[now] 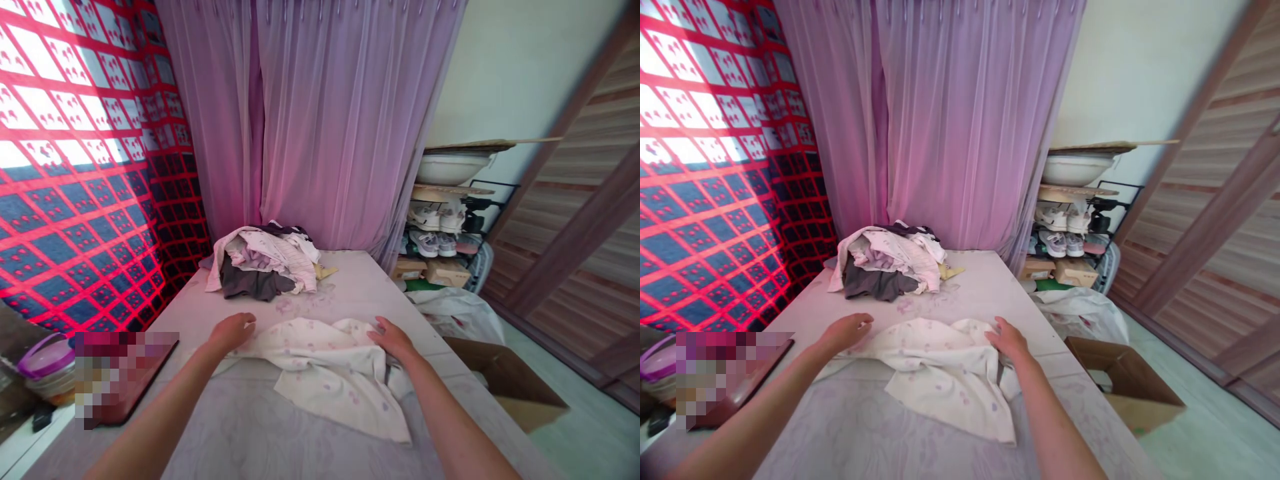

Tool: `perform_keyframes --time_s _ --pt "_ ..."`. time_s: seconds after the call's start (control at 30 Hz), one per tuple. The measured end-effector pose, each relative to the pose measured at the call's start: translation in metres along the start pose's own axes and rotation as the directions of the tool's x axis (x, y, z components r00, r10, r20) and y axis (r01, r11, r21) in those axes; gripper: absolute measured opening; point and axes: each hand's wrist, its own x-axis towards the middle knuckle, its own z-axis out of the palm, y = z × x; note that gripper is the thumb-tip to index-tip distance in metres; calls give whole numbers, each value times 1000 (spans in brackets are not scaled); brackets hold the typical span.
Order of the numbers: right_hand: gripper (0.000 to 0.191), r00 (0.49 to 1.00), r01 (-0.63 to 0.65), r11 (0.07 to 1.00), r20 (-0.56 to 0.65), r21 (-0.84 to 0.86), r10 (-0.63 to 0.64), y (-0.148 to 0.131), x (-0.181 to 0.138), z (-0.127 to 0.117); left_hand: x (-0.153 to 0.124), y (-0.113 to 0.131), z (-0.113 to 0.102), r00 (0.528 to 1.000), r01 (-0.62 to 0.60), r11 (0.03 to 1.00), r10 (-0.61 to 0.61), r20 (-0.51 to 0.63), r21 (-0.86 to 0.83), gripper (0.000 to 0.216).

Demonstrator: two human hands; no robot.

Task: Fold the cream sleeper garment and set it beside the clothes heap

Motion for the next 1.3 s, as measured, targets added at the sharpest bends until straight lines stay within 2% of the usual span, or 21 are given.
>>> perform_keyframes --time_s 0.1,0.17,0.27,0.37,0.47,0.57,0.67,0.83,0.93,1.03,1.13,1.2,1.3 --pt "55 995 94 994 24 47 -96 -14 2 7 17 35 18 1000 -27 999 27 -10 -27 37" --pt "44 992 117 991 28 71 -119 -22 2 8 21 51 28 999 -44 998 43 -31 -35 33" --pt "20 991 131 987 24 97 -134 -29 3 -1 21 58 33 997 -64 995 62 -37 -75 20" --pt "16 985 173 974 -2 149 -174 -35 4 -22 20 50 24 996 -81 985 75 -46 -155 14" --pt "25 966 258 901 -78 348 -247 -43 2 -49 20 38 -2 991 -96 968 72 -111 -233 22" --pt "30 939 344 788 -189 511 -287 -57 -2 -74 17 32 -41 981 -144 924 85 -176 -354 33" --pt "29 896 439 776 -285 452 -341 -74 -10 -94 11 30 -81 970 -189 906 112 -217 -379 27" --pt "31 807 561 768 -411 310 -424 -100 -32 -120 -1 24 -130 945 -118 963 34 -324 -242 17" --pt "31 756 613 756 -449 229 -477 -117 -47 -131 -10 21 -157 902 -88 926 -82 -423 -367 22" --pt "31 735 656 720 -410 227 -540 -139 -65 -134 -21 21 -188 826 -132 804 -234 -512 -580 24" --pt "30 726 678 622 -227 391 -649 -163 -86 -127 -30 22 -222 715 -234 716 -332 -616 -658 24" --pt "28 693 645 549 -104 532 -713 -176 -96 -116 -29 25 -242 644 -302 705 -345 -683 -642 25" --pt "25 662 579 470 -48 666 -748 -187 -105 -94 -8 41 -262 578 -340 724 -342 -741 -600 27"
